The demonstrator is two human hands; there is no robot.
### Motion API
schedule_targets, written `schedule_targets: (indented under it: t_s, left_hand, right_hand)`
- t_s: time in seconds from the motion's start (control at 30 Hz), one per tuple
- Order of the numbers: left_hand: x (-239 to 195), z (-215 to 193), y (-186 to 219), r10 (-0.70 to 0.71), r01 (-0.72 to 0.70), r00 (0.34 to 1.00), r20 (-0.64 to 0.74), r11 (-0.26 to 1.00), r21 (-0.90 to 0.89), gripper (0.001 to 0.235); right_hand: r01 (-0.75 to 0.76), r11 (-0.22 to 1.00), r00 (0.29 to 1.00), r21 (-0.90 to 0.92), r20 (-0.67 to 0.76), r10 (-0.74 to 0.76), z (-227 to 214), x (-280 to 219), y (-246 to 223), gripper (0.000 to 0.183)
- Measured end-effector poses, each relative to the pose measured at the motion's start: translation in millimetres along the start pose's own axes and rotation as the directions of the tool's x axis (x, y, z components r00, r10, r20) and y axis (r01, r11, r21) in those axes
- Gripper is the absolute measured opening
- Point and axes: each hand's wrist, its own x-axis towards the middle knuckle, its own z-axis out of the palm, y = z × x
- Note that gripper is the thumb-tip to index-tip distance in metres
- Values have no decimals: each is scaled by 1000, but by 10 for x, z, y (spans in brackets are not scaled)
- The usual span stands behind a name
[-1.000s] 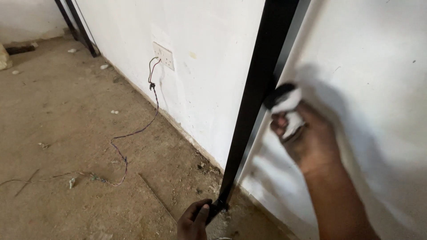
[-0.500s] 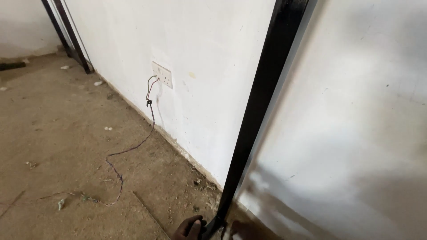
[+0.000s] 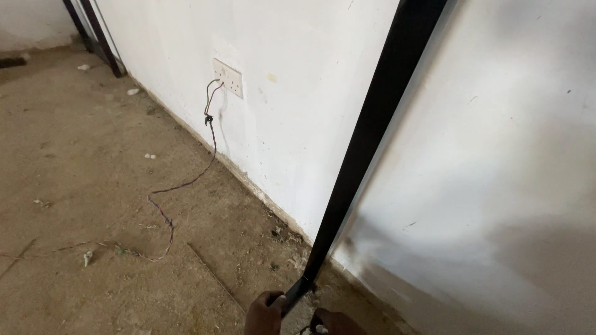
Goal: The person paints a black metal frame using a white cloth dipped in a bucket of black paint. They repeatedly dip the cloth into the paint and apply it to the vertical and horizontal bars of the frame.
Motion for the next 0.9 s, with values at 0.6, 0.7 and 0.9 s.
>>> schedule_targets:
  t_s: [0.6,0.7,0.9]
  left_hand:
    - [-480,-77,-8,62,-55,993,103,996,-72,30]
    - [-442,-78,-119,97,-92,991,96,995,-49,31]
    - [-119,-142,-524,46,-48,998,34,996,74,38]
  right_hand:
    - [14,997,977,80,-214,3,-63,-664,-357,19]
    - [52,997,964,60,-264,-34,-20,-600,-291,20]
    - [91,986,944,-137,-304,-129,-102,-481,-196,26]
